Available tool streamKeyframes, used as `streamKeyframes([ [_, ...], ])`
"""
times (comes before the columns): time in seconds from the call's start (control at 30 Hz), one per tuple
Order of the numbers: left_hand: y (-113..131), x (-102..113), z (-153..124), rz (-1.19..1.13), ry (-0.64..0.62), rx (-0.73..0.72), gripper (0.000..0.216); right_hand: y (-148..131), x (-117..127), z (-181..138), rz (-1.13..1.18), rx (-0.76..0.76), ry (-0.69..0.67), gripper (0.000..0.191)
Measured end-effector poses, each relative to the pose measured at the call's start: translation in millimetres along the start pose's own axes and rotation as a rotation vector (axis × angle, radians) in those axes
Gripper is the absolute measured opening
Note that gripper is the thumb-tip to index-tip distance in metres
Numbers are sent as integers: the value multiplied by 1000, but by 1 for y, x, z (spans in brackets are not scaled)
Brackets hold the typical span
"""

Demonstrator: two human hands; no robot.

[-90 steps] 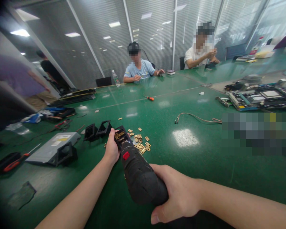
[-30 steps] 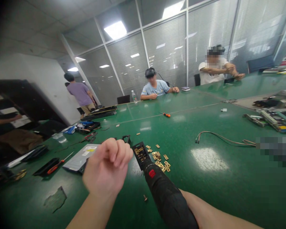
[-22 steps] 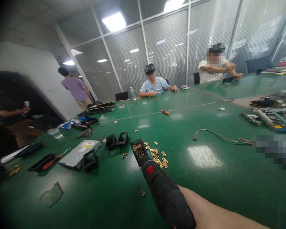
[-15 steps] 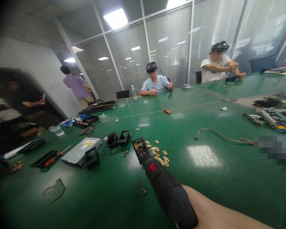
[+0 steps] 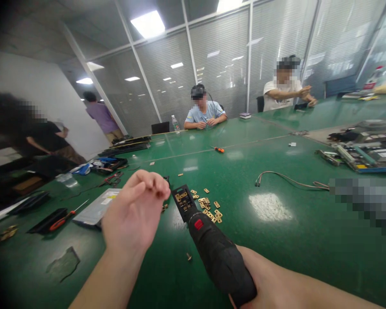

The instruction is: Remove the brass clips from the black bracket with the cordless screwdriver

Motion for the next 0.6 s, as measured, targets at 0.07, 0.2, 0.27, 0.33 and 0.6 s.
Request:
streamKeyframes([
  [0.07,-42,30,18,34,303,-16,20,-1,5,5,30,-63,-9,62],
  [0.2,-127,75,17,134,547,213,22,-7,3,7,81,-96,-42,55],
  [0.27,-153,79,8,27,508,308,32,-11,2,8,84,-49,-55,42],
  [0.33,-167,75,1,-121,437,401,43,-13,2,10,97,-25,-80,33],
  [0.6,-176,72,-2,-209,281,499,57,-6,9,9,105,11,-77,33],
])
Point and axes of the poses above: each hand's wrist, its own z-axis towards the middle knuckle, its own x-axis out of the back of the hand, y = z × x, the point moved 1 cm from there along z, towards the middle knuckle, and after that the axes turned 15 degrees about -y, right-handed, at the moved point
